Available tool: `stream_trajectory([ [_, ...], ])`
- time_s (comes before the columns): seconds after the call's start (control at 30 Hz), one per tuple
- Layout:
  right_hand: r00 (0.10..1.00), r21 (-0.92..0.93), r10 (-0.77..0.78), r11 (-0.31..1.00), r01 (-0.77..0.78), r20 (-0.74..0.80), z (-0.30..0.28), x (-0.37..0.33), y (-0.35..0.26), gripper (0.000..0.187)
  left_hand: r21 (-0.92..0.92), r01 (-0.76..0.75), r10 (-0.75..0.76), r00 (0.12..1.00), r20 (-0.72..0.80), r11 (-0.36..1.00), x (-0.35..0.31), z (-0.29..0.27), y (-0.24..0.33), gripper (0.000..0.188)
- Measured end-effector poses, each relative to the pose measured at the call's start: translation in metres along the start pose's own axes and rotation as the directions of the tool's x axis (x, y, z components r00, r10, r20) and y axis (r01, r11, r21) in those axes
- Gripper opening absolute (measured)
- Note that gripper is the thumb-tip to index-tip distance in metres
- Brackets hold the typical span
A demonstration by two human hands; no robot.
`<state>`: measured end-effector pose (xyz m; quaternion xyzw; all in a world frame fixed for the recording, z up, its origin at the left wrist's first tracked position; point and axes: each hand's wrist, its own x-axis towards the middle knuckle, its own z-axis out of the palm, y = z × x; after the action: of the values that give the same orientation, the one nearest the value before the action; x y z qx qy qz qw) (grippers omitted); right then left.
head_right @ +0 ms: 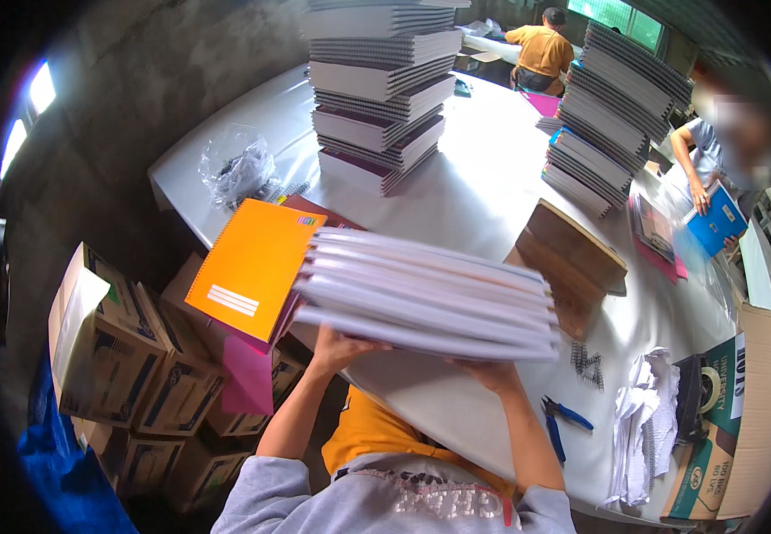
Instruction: The person assembles notebooks by aligning paper stacks with covers, inserting a metal coil through the punched holes, and using pliers to cut and secure the ends of the coil.
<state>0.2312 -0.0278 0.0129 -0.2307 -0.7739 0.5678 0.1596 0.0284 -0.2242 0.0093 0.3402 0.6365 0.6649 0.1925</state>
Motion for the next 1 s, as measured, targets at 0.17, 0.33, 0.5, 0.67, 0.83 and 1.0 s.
stream_trajectory([
  [0.17,0.970,0.119,-0.244,0.962,0.245,-0.023,0.005,0.003,-0.024,0.049,0.127,-0.176,0.177,0.984,0.001,0.976,0.001,0.004,0.012,0.095],
  [0.33,0.946,-0.136,-0.319,0.941,0.310,-0.050,0.005,0.004,-0.019,0.045,0.303,-0.078,0.092,0.995,-0.031,0.950,-0.001,0.004,0.030,0.093],
  [0.5,0.850,0.050,-0.425,0.886,0.461,-0.310,0.021,0.026,-0.050,0.054,0.375,-0.267,0.301,0.953,-0.033,0.888,0.041,-0.007,0.050,0.102],
  [0.67,0.943,0.519,0.039,0.842,0.147,-0.330,0.014,0.101,-0.063,0.063,0.355,-0.053,0.083,0.994,-0.069,0.933,0.146,-0.001,0.073,0.088],
  [0.83,0.897,0.646,0.356,0.755,-0.112,-0.261,-0.014,0.170,-0.014,0.072,0.356,0.057,-0.073,0.997,0.031,0.933,0.244,0.026,0.001,0.077],
  [1.0,0.863,0.690,0.463,0.692,-0.211,-0.200,-0.018,0.184,-0.015,0.069,0.515,0.094,-0.016,0.988,-0.153,0.852,0.245,0.039,-0.022,0.070],
])
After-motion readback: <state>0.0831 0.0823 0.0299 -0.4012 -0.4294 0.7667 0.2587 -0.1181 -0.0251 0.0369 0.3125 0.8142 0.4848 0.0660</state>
